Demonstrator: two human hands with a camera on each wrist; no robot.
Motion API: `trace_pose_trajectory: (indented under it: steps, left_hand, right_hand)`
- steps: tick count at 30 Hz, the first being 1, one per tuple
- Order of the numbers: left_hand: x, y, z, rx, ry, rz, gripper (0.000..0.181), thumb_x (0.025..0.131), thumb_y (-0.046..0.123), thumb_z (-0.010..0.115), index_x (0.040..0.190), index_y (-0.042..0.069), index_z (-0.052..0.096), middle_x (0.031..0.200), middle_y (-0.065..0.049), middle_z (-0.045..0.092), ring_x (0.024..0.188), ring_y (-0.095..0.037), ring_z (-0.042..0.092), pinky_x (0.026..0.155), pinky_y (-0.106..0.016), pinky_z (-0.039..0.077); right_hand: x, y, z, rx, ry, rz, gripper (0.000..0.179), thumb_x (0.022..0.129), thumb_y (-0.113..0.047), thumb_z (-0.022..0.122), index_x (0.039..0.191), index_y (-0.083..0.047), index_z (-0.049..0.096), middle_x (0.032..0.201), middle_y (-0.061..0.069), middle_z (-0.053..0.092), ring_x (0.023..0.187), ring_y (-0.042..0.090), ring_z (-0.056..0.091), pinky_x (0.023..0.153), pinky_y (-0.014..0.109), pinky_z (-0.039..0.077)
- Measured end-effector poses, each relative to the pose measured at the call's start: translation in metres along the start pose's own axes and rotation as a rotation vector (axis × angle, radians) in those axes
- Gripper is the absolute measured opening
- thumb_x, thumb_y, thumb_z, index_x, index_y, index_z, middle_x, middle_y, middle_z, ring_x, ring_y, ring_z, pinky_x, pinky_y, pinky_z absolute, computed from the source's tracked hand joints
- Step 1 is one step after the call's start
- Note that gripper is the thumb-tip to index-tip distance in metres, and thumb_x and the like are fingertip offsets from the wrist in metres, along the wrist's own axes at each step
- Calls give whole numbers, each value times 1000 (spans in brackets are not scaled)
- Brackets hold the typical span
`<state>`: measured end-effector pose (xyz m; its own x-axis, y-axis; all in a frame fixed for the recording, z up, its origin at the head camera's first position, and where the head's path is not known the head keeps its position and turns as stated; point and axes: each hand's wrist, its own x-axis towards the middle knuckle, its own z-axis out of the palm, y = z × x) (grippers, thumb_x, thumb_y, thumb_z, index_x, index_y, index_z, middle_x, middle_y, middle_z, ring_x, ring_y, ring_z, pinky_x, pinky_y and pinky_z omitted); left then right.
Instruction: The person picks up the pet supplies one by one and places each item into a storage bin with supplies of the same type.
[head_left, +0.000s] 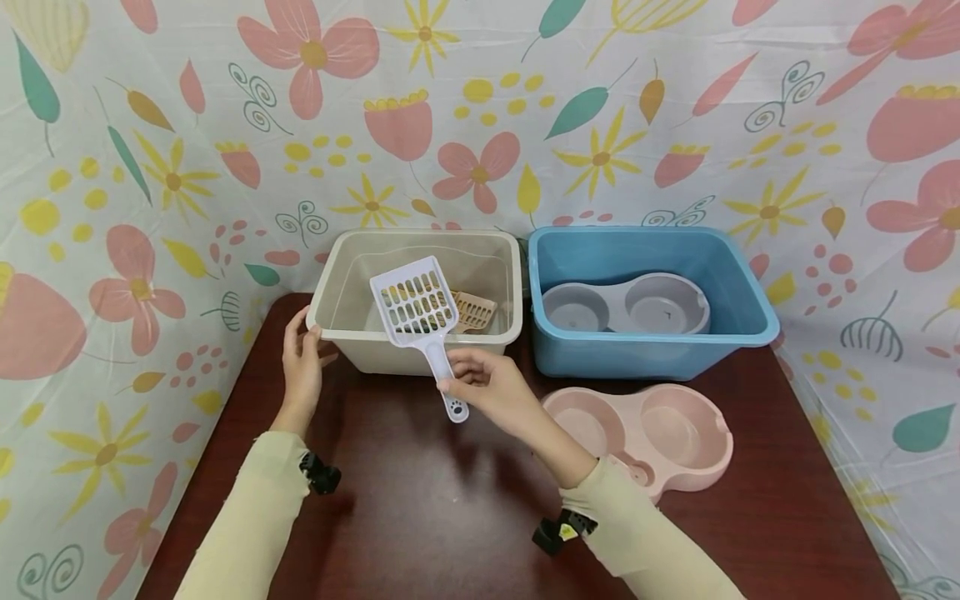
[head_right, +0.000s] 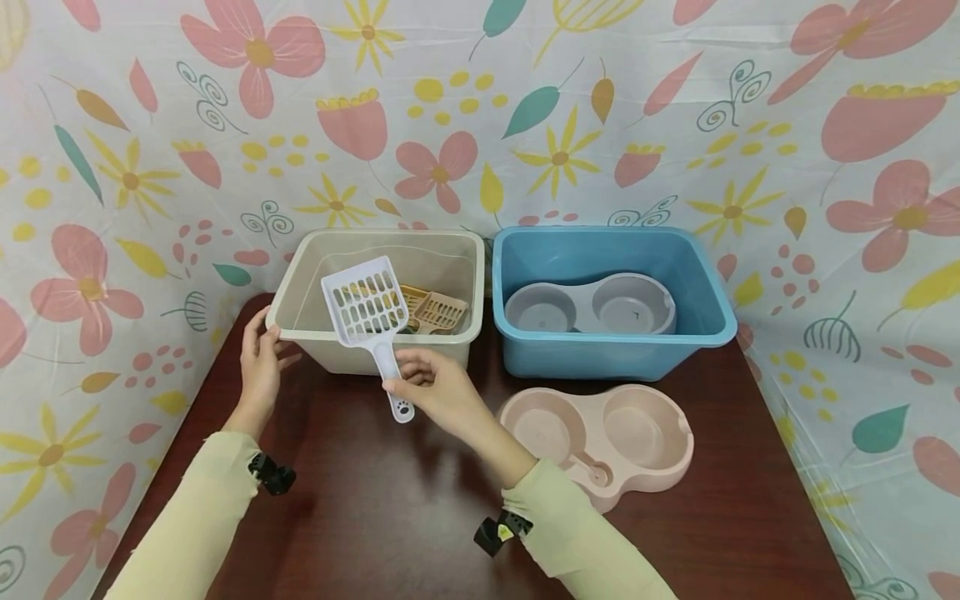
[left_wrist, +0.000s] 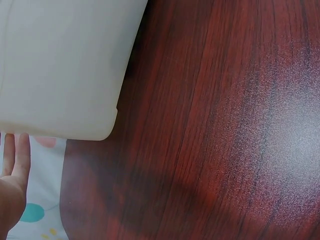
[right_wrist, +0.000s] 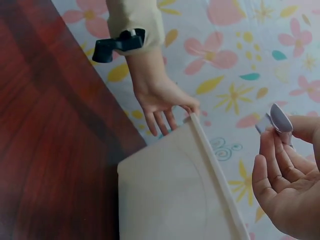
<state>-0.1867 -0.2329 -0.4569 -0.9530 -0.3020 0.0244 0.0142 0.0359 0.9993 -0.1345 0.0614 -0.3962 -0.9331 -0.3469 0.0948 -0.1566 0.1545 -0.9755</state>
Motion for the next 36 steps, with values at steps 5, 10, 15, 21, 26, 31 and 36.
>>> trace_pose_trajectory:
  steps: [5, 10, 15, 21, 26, 31, 36]
  left_hand:
    - [0, 1, 1, -2, -3, 16, 46, 106, 21, 41, 152, 16, 35, 115, -3, 52, 106, -21, 56, 93, -52, 45]
    - [-1, 1, 2, -5, -10, 32, 47, 107, 20, 41, 152, 14, 34, 111, 2, 51, 106, -25, 55, 94, -54, 43]
    - [-1, 0, 2, -16, 0, 35, 46, 106, 19, 42, 152, 13, 35, 109, 3, 52, 104, -25, 55, 91, -50, 45]
    - [0, -1, 2, -10, -3, 43, 46, 106, 19, 42, 152, 13, 35, 110, 1, 51, 104, -23, 56, 89, -46, 47]
    - [0, 0, 1, 1, 1, 52, 46, 106, 20, 43, 151, 12, 36, 111, -2, 52, 103, -22, 56, 80, -29, 51]
    - [-1, 0, 1, 20, 1, 57, 47, 106, 21, 43, 152, 13, 35, 117, -8, 51, 100, -15, 57, 77, -24, 51]
    - [-3, 1, 0, 38, 7, 44, 47, 107, 22, 43, 152, 13, 35, 117, -5, 50, 98, -10, 57, 81, -29, 50]
  right_hand:
    - [8, -5, -2, -36, 7, 11, 37, 89, -7, 73, 122, 8, 65, 97, 15, 70, 90, 20, 65, 84, 32, 52]
    - [16, -5, -2, -45, 19, 32, 38, 89, -7, 73, 124, 7, 64, 99, 16, 70, 92, 23, 66, 85, 34, 52]
    - [27, -5, -1, -49, 24, 58, 40, 89, -8, 74, 124, 6, 64, 100, 17, 69, 92, 24, 65, 84, 32, 52]
    - [40, -9, -5, -43, -1, 86, 40, 90, -9, 72, 126, 5, 62, 101, 17, 68, 93, 24, 64, 77, 28, 52]
    - [53, -11, -10, -64, -11, 96, 39, 92, -11, 71, 128, 4, 62, 101, 17, 69, 94, 24, 64, 76, 27, 51]
    - [66, -11, -16, -85, -11, 95, 38, 92, -10, 70, 127, 5, 63, 101, 19, 70, 92, 26, 66, 74, 29, 52]
    - [80, -8, -21, -82, -3, 154, 40, 93, -10, 70, 129, 4, 61, 107, 21, 69, 97, 29, 67, 79, 33, 55]
